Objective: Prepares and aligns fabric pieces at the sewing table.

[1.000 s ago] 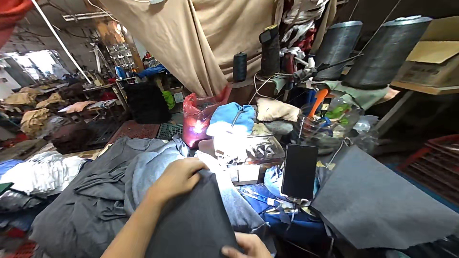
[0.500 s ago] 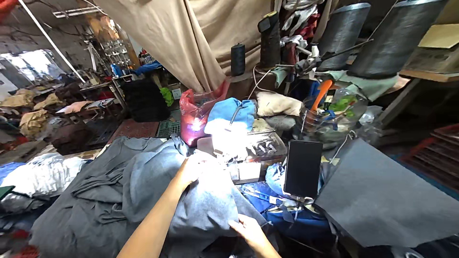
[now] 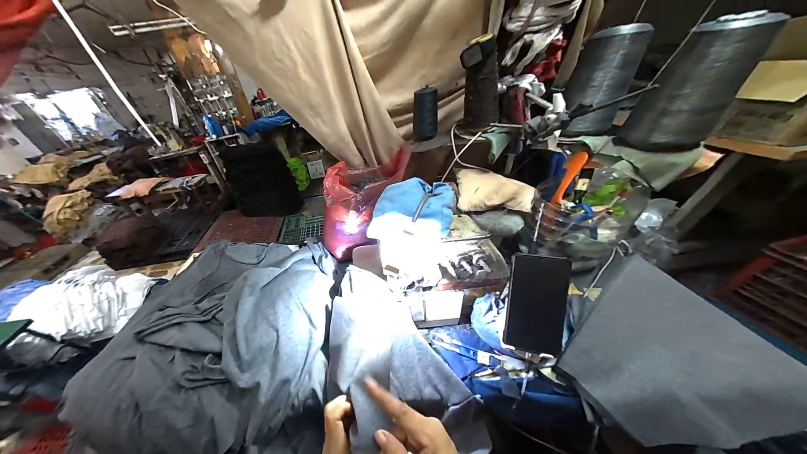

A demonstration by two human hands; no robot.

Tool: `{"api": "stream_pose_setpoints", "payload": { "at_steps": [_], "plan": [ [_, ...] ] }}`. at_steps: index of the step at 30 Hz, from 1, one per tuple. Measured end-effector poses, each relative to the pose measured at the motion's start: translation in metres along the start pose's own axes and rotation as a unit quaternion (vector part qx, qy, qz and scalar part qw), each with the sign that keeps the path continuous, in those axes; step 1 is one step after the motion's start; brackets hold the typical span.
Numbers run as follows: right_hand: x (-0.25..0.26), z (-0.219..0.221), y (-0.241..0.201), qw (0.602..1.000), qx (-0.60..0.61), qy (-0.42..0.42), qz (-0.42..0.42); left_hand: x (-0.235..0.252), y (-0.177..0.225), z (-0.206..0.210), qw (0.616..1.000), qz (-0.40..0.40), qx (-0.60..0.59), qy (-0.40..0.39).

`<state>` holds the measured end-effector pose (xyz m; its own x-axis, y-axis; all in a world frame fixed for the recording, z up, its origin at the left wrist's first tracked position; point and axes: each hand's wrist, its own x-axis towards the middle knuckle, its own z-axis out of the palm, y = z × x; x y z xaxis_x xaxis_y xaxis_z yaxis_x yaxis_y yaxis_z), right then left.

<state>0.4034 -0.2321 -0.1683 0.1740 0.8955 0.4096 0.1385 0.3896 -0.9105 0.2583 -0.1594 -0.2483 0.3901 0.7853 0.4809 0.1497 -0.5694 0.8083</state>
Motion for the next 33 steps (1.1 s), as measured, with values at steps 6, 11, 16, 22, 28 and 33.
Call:
{"api": "stream_pose_setpoints", "payload": {
  "at_steps": [6, 11, 16, 22, 28, 33],
  "plan": [
    [0.018, -0.014, -0.039, 0.967, -0.174, 0.094, -0.159, 0.022, 0.018, -0.021, 0.998, -0.048, 0.039, -0.017],
    [0.011, -0.058, -0.035, 0.943, -0.207, 0.187, -0.181, 0.015, 0.011, -0.053, 0.998, -0.035, -0.05, -0.025],
    [0.008, -0.066, -0.024, 0.917, -0.265, 0.238, -0.18, 0.031, 0.027, -0.091, 0.994, -0.068, -0.049, -0.076],
    [0.016, -0.075, -0.018, 0.923, -0.22, 0.245, -0.199, 0.055, 0.031, -0.094, 0.994, -0.078, 0.009, 0.078],
    [0.002, -0.065, -0.03, 0.958, -0.152, 0.187, -0.158, 0.053, 0.027, -0.085, 0.987, -0.077, -0.142, 0.021],
    [-0.014, -0.054, -0.032, 0.985, -0.092, 0.106, -0.101, 0.109, 0.048, -0.091, 0.972, -0.044, -0.216, 0.084]
  ]
}}
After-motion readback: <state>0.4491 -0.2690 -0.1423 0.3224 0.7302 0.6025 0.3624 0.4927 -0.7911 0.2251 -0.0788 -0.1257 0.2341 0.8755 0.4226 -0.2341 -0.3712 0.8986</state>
